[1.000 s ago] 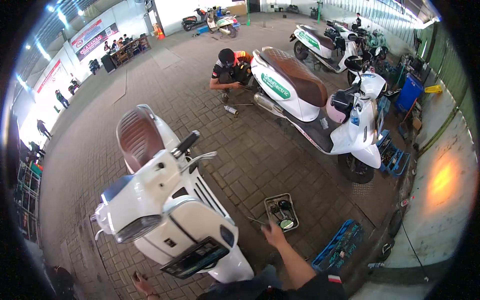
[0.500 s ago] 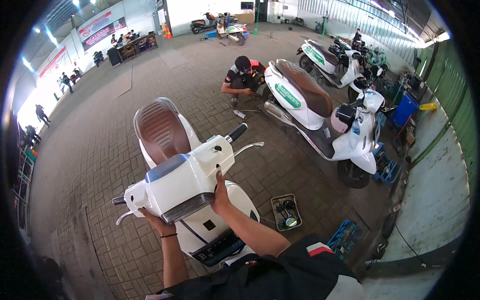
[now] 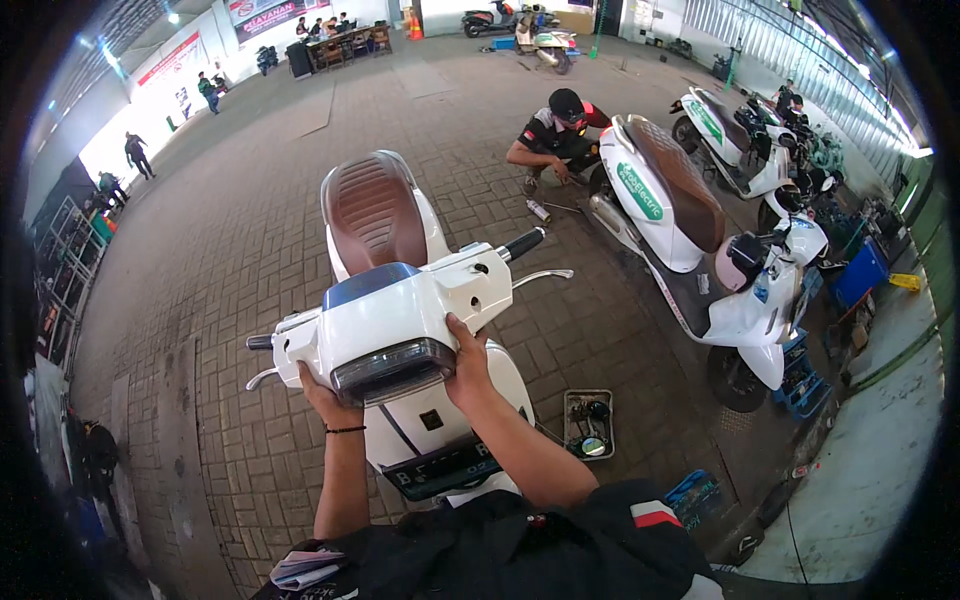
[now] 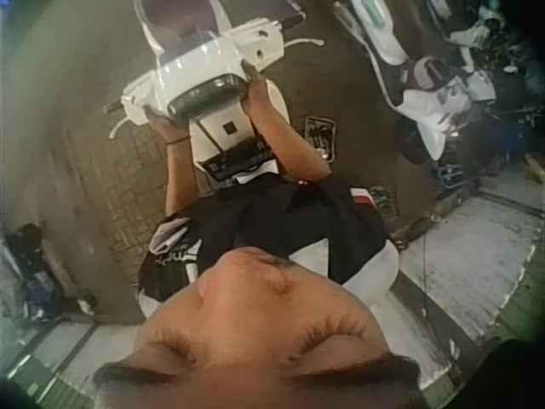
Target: The person removes the plastic cover of a white scooter's dashboard by hand and then connects wires to the back of the electronic display panel.
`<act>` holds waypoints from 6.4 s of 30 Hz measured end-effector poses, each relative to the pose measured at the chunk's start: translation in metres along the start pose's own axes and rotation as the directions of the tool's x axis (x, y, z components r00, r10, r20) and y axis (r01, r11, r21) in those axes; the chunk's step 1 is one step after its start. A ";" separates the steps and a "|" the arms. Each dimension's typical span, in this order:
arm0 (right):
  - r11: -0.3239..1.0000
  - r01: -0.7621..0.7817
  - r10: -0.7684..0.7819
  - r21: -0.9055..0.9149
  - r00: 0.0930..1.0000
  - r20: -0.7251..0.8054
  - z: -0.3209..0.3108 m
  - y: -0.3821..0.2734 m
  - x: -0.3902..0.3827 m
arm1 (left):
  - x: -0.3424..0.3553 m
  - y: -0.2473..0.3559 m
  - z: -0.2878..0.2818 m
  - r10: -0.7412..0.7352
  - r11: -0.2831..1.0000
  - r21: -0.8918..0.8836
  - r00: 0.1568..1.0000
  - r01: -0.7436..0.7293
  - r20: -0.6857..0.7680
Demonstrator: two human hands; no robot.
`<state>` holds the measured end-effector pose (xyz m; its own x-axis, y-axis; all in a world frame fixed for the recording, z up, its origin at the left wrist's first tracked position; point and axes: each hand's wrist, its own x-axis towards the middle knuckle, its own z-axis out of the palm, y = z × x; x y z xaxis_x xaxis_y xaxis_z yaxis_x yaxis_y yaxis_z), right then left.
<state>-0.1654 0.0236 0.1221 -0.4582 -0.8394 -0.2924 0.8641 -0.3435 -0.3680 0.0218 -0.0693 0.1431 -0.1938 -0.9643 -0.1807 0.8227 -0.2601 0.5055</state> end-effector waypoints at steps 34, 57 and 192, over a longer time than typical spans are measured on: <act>0.921 0.014 -0.098 -0.390 0.976 -0.196 -0.094 -0.017 -0.186 | -0.190 0.008 -0.145 -0.362 0.907 0.267 0.928 0.327 0.094; 0.924 -0.135 0.035 -0.358 0.962 -0.272 -0.191 -0.021 -0.193 | -0.086 -0.034 -0.021 -0.245 -0.053 0.974 0.949 -0.220 0.201; 0.641 0.699 -0.433 -0.318 -0.012 -0.901 -0.497 0.153 -0.675 | -0.364 -0.245 -0.304 -0.987 -0.120 0.762 0.161 -0.637 -0.020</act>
<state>0.1720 0.7469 -0.1759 -0.5565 0.5387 -0.6325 0.1675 -0.6730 -0.7205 0.0528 0.3614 -0.1713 -0.8323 0.1020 -0.5449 -0.3823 0.6062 0.6974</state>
